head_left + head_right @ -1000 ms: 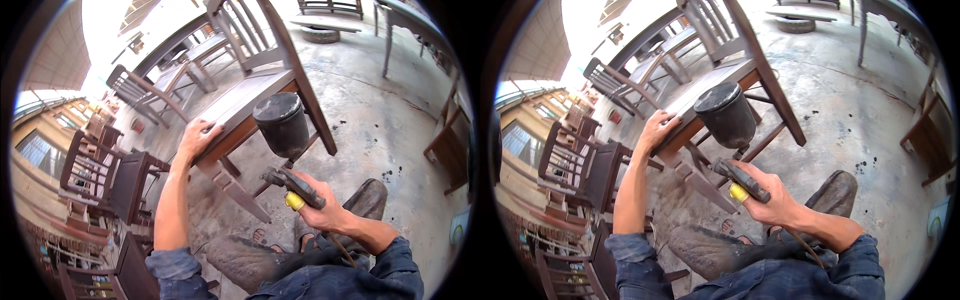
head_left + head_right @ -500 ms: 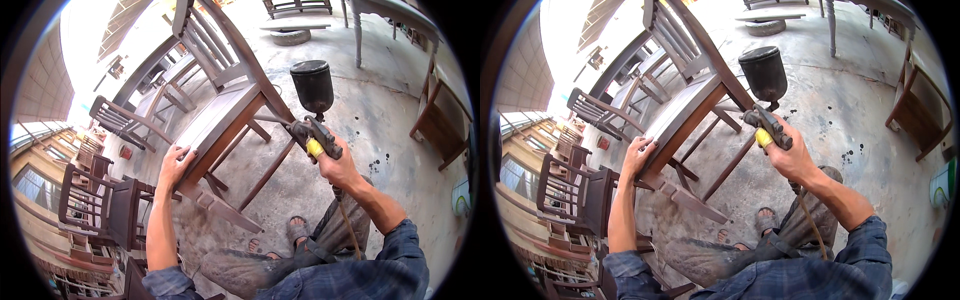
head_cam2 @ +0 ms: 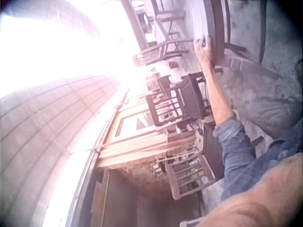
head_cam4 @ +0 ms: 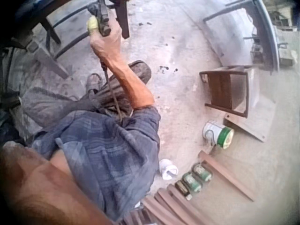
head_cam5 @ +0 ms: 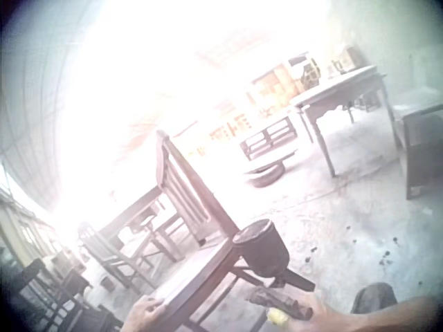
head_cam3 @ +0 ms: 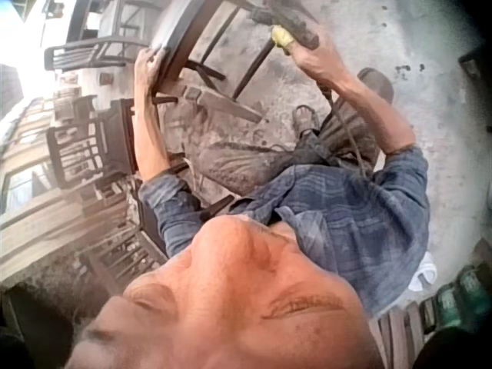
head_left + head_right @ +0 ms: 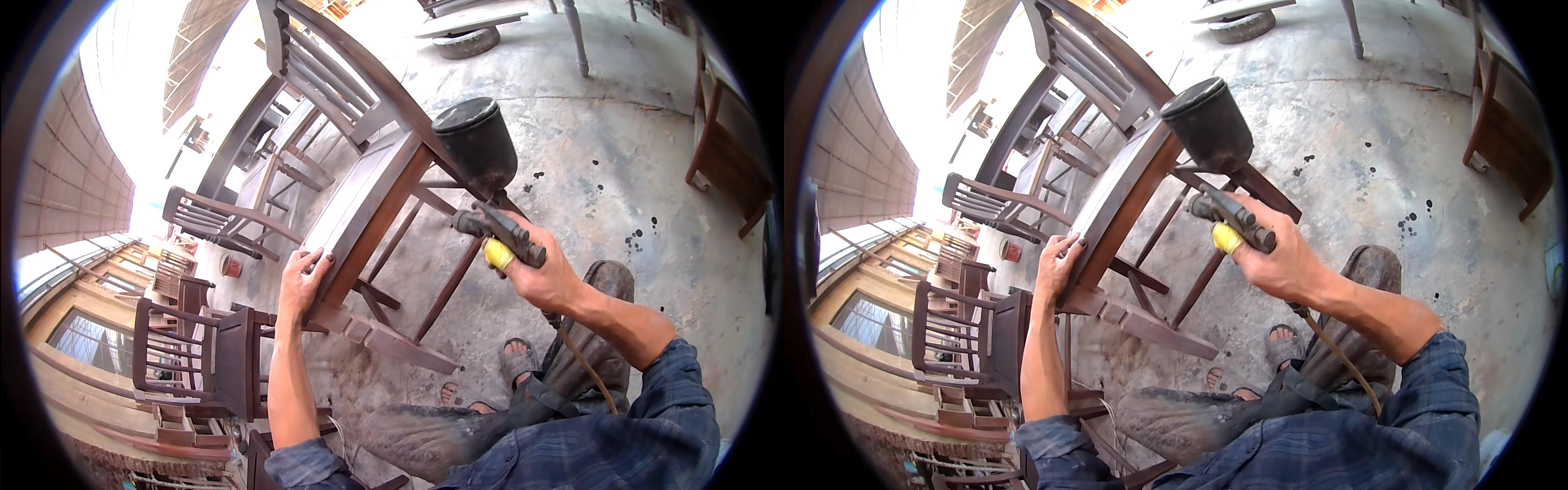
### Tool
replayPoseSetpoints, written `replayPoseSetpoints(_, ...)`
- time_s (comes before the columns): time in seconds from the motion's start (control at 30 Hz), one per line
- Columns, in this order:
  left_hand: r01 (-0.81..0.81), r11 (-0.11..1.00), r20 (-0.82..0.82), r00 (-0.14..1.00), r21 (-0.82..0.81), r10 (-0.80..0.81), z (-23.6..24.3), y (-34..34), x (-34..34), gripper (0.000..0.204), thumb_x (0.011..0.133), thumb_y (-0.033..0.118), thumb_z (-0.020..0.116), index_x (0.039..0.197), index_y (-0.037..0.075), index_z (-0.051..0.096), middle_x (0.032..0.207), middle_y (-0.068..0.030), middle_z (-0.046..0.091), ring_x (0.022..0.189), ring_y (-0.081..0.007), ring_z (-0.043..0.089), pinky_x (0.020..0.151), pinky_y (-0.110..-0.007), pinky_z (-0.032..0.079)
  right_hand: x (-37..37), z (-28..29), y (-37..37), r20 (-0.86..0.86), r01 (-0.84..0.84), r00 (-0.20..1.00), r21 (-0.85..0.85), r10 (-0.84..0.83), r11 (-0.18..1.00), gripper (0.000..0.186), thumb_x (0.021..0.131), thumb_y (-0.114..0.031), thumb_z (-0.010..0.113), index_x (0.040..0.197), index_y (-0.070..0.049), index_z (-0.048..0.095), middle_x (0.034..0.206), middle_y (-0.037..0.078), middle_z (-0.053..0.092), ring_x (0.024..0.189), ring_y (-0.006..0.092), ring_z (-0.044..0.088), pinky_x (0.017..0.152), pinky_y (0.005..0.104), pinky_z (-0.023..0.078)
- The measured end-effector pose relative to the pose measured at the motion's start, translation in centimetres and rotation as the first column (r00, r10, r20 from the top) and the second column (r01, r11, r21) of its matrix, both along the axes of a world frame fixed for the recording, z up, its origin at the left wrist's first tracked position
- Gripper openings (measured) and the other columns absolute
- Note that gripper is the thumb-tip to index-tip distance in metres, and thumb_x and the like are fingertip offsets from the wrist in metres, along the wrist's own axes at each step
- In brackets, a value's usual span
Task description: The person uses a spray gun to apply dark paint to a wooden chair. They rotate the chair to cover the legs, seat, and backrest, then set it upright and continue spraying the back and seat surfaces.
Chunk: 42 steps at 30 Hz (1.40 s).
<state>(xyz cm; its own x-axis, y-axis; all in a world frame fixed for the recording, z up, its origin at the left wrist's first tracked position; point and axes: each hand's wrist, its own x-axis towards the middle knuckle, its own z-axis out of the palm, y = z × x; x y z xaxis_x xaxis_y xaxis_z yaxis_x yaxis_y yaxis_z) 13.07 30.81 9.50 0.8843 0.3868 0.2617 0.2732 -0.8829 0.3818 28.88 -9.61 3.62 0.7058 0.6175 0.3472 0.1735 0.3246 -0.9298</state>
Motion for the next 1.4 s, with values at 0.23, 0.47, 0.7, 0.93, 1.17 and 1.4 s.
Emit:
replayPoseSetpoints(0.23, 0.015, 1.000, 0.004, 1.000, 0.017, -0.015, -0.2, 0.0, 0.1, 0.042, 0.092, 0.030, 0.075, 0.122, 0.000, 0.073, 0.104, -0.0142, 0.064, 0.095, -0.0245, 0.063, 0.086, -0.033, 0.048, -0.9, 0.5, -0.8, -0.080, -0.157, 0.985, -0.027, 0.154, 0.987, 0.045, 0.096, -0.007, 0.062, 0.140, 0.001, 0.056, 0.094, 0.002, 0.063, 0.081, 0.0071, 0.054, 0.071, 0.0242, 0.045)
replayPoseSetpoints(0.47, 0.009, 1.000, -0.003, 1.000, 0.012, -0.009, -0.1, 0.1, 0.0, 0.042, 0.092, 0.030, 0.075, 0.122, 0.000, 0.072, 0.105, -0.0142, 0.064, 0.096, -0.0244, 0.063, 0.087, -0.033, 0.048, 1.0, -0.6, -0.4, 0.089, 0.112, 0.990, -0.031, -0.109, 0.993, 0.046, 0.095, -0.004, 0.063, 0.139, 0.003, 0.055, 0.116, 0.012, 0.069, 0.101, 0.0129, 0.060, 0.093, 0.0299, 0.049)
replayPoseSetpoints(0.7, 0.001, 1.000, -0.015, 1.000, -0.002, -0.001, 0.2, -0.2, 0.0, 0.043, 0.093, 0.031, 0.074, 0.122, 0.000, 0.072, 0.109, -0.0151, 0.064, 0.098, -0.0253, 0.063, 0.088, -0.033, 0.048, -1.3, 0.3, -0.7, 0.110, 0.004, 0.994, -0.127, 0.010, 0.992, 0.048, 0.095, -0.009, 0.067, 0.140, 0.003, 0.055, 0.098, 0.008, 0.069, 0.086, 0.0096, 0.060, 0.076, 0.0275, 0.050)
replayPoseSetpoints(0.93, -0.003, 1.000, -0.018, 1.000, 0.011, 0.003, 0.0, -0.2, 0.1, 0.043, 0.093, 0.031, 0.075, 0.122, 0.000, 0.072, 0.107, -0.0157, 0.064, 0.097, -0.0261, 0.063, 0.088, -0.033, 0.049, -2.0, -0.2, 0.1, 0.041, -0.138, 0.989, -0.058, 0.140, 0.989, 0.048, 0.096, -0.009, 0.066, 0.141, 0.003, 0.054, 0.088, 0.003, 0.064, 0.077, 0.0076, 0.056, 0.069, 0.0262, 0.048)
replayPoseSetpoints(1.17, -0.005, 1.000, 0.006, 1.000, -0.011, 0.005, 0.0, -0.1, -0.1, 0.042, 0.092, 0.030, 0.076, 0.121, 0.000, 0.072, 0.106, -0.0149, 0.064, 0.096, -0.0248, 0.063, 0.087, -0.033, 0.048, -0.6, -0.5, -0.2, 0.000, 0.003, 1.000, -0.075, -0.003, 0.997, 0.048, 0.097, -0.007, 0.063, 0.143, 0.001, 0.053, 0.102, 0.005, 0.066, 0.088, 0.0086, 0.057, 0.079, 0.0261, 0.049)
replayPoseSetpoints(1.4, -0.019, 1.000, -0.019, 1.000, 0.016, 0.020, 0.1, -0.2, 0.1, 0.042, 0.092, 0.030, 0.076, 0.122, 0.000, 0.072, 0.106, -0.0145, 0.065, 0.096, -0.0241, 0.062, 0.086, -0.033, 0.048, -1.3, -1.0, -0.2, -0.063, -0.136, 0.989, -0.078, 0.131, 0.988, 0.045, 0.096, -0.010, 0.065, 0.139, 0.001, 0.056, 0.094, 0.002, 0.065, 0.082, 0.0068, 0.056, 0.073, 0.0259, 0.048)
